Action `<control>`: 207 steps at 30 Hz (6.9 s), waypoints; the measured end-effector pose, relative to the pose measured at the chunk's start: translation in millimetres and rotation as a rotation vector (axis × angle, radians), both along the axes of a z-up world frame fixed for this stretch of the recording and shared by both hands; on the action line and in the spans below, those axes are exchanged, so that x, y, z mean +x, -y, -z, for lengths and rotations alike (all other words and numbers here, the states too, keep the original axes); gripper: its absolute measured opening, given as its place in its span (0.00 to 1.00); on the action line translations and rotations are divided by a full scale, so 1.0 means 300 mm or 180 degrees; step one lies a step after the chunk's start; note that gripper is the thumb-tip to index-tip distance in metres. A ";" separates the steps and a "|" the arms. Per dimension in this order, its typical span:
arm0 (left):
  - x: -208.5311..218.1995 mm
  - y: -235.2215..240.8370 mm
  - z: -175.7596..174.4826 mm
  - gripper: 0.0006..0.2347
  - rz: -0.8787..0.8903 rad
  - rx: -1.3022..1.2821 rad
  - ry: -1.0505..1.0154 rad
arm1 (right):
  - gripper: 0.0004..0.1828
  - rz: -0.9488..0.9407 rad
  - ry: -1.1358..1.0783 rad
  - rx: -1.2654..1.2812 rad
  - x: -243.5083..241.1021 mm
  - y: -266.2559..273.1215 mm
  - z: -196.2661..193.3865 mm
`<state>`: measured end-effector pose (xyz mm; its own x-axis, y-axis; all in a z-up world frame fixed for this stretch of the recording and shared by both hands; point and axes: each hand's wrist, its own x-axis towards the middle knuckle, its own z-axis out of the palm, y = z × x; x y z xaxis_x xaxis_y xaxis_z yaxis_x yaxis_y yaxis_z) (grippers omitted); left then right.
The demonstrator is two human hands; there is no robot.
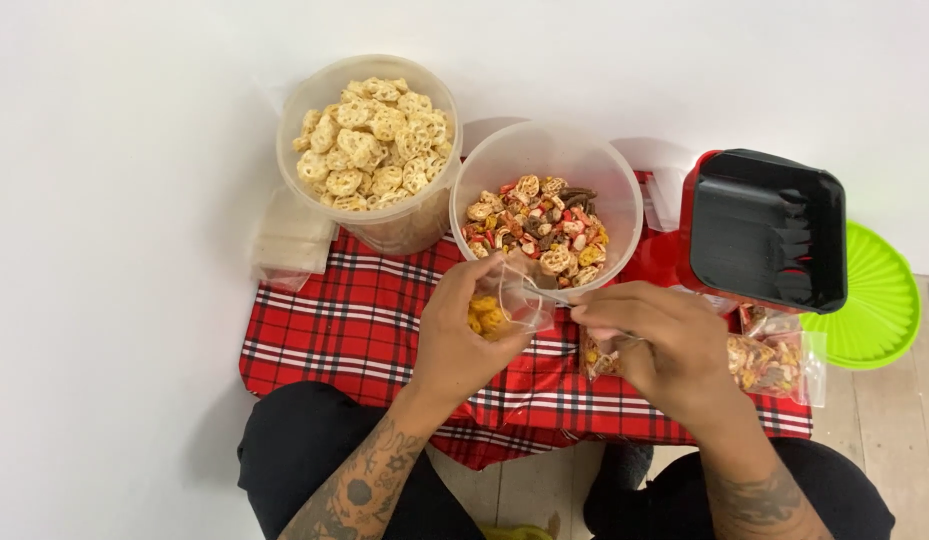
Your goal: Scooping mixed snacks from a large container into small plastic bags using a spoon.
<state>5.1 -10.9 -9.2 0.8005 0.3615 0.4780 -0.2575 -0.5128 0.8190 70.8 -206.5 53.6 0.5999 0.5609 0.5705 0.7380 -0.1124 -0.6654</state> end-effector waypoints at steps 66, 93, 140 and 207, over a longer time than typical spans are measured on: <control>-0.015 -0.086 -0.038 0.32 -0.0226 -0.1002 -0.0469 | 0.17 0.0921 0.0766 -0.1090 0.063 -0.056 0.228; -0.006 -0.064 -0.051 0.31 -0.0123 -0.1096 -0.0566 | 0.15 0.0840 0.0268 -0.1634 0.092 -0.024 0.114; -0.014 -0.062 -0.059 0.31 -0.0047 -0.1089 -0.0709 | 0.07 0.2172 0.1302 -0.1260 0.079 -0.010 0.099; -0.049 -0.180 -0.081 0.30 -0.0541 -0.1450 -0.0200 | 0.07 0.0041 -0.0847 -0.2986 0.371 -0.263 0.051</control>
<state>-9.6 43.1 15.0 0.7344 0.6506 0.1934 -0.1440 -0.1292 0.9811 182.3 -127.7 38.2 0.6537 0.7108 -0.2597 0.5716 -0.6887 -0.4462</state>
